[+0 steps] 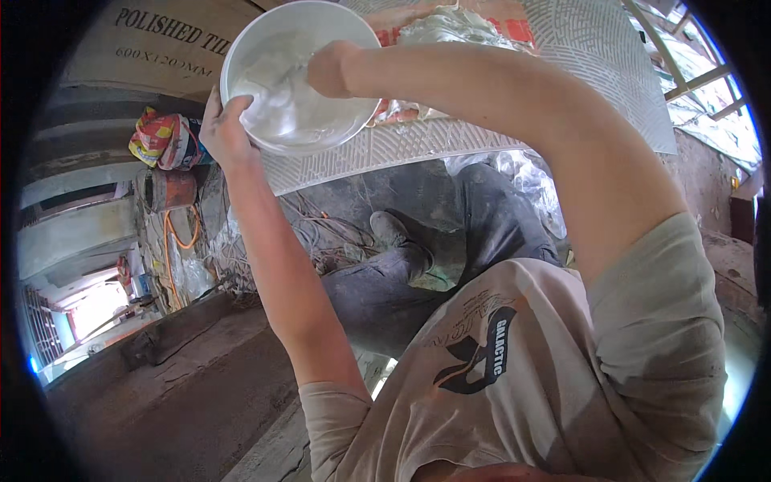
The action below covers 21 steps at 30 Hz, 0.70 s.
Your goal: Mixing putty in a bucket and spreading it onto a board using a putty knife.
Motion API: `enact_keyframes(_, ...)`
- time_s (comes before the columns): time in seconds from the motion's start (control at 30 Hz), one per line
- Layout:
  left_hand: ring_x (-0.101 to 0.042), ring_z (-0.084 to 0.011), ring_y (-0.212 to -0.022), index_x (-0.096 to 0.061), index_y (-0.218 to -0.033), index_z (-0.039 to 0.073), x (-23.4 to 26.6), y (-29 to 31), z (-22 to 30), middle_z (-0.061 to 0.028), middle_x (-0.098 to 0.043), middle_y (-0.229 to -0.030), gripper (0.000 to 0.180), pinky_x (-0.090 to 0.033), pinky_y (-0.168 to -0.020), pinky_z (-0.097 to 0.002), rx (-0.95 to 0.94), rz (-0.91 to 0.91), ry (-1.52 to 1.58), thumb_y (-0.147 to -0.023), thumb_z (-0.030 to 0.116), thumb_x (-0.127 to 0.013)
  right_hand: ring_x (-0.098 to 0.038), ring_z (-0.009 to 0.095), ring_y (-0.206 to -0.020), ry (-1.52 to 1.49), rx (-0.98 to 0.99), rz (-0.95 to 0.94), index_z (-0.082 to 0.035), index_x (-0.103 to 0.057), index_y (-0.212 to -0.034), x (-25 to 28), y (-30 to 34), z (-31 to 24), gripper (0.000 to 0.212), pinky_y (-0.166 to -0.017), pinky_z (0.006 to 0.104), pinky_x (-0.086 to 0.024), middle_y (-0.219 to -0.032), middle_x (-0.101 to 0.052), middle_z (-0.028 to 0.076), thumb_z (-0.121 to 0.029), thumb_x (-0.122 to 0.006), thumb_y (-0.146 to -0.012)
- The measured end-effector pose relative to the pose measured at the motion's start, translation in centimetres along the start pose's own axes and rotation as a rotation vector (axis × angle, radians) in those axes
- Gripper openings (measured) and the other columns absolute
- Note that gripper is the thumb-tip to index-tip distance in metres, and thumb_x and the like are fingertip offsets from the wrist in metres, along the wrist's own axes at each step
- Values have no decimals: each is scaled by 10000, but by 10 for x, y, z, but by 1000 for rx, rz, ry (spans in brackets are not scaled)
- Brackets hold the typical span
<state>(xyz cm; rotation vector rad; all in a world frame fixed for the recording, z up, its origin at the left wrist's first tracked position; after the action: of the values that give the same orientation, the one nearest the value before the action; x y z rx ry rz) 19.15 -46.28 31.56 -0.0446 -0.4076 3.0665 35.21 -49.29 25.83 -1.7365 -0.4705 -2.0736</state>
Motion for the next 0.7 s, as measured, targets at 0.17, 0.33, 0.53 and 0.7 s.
enact_keyframes(0.17,-687,-287,-1062,-636,-1298,-94,31,6,-13,-168,-697,-1207,531,-543,-932,-365,-9,59,90,-771,-33,-623,-716,340,-1095,-216,-67,-105,-95,-730,-1195,14,41,-6,317,-803,507,-611,-1101,-759,129,-228,-672,-913)
enact_keyframes(0.33,-668,-339,-1133,-599,-1327,-80,101,25,-26,-189,-664,-1259,536,-541,-980,-429,-6,230,278,-800,17,-596,-730,374,-918,-458,-197,458,-151,-652,-1326,56,150,10,448,-802,493,-577,-942,-743,153,-325,-684,-914)
enact_keyframes(0.53,-624,-372,-1220,-559,-1368,-42,172,24,-54,-202,-610,-1345,510,-519,-1035,-485,17,388,555,-876,89,-576,-705,403,-1071,-748,-579,458,-42,-631,-1362,20,250,21,480,-930,448,-546,-1133,-723,251,-277,-677,-946)
enact_keyframes(0.7,-601,-350,-1263,-530,-1424,30,252,44,-42,-174,-588,-1373,498,-511,-1049,-523,-203,472,903,-944,160,-570,-704,232,-908,-761,-798,601,62,-637,-1314,-35,327,26,451,-834,345,-540,-1027,-745,139,-239,-664,-980)
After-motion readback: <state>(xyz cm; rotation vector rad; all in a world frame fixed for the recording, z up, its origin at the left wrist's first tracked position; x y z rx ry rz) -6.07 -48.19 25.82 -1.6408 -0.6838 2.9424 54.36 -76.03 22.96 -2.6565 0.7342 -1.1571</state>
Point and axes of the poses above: each hand's wrist, its own y-axis away from the middle knuckle, its own x-axis out of the back of the hand, z = x × y, the point moved 7 cm from there along -y, towards the middle knuckle
